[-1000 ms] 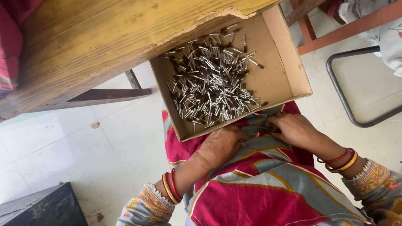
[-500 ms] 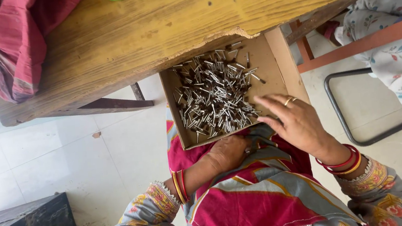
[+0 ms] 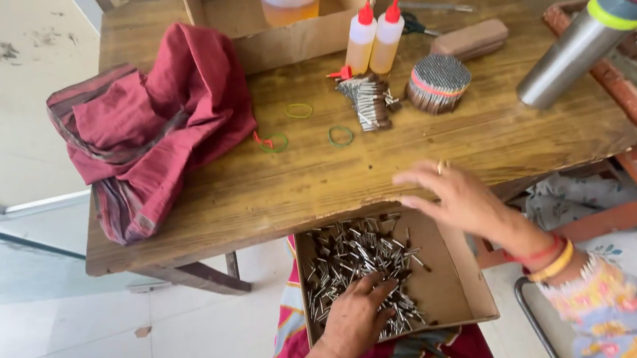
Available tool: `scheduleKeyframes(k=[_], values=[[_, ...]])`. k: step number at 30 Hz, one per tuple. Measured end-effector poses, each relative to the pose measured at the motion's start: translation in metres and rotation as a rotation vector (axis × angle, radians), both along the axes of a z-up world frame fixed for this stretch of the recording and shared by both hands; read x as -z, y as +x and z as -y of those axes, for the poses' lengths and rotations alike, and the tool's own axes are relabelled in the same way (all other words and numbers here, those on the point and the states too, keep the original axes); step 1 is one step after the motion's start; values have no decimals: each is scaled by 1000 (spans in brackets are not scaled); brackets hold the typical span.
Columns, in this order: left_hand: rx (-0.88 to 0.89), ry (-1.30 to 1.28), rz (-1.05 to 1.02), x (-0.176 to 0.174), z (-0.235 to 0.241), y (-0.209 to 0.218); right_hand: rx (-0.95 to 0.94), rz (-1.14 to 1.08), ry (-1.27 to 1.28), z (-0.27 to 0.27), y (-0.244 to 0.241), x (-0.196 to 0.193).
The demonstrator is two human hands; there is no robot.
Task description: The person sits with a cardboard box on their lap and sorts small metal nails by hand. They repeatedly pick up handfuls of nails from the box, rub them between their palms, and drop them back into the box.
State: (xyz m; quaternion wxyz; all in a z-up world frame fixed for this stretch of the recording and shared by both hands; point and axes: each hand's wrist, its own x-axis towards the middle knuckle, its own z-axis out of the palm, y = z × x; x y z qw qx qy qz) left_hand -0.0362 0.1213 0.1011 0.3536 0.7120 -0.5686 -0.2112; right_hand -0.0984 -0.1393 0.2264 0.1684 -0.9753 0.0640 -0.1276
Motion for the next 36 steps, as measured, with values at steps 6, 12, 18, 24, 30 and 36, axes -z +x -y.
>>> scheduleKeyframes(k=[6,12,18,24,30,36], values=[[-82,-34,-109,30,5,6,-71,21,-295,91,143,-23],[-110,-46,-223,66,5,11,-65,-291,-302,139,198,5],[-47,-57,-308,55,0,15,-91,-350,-280,131,200,1],[24,-119,-258,-18,-3,47,-169,-307,-284,141,203,21],[-146,-477,-164,-69,24,86,-107,-271,-298,129,193,10],[-418,-701,0,-84,92,130,-25,-197,-83,119,175,-24]])
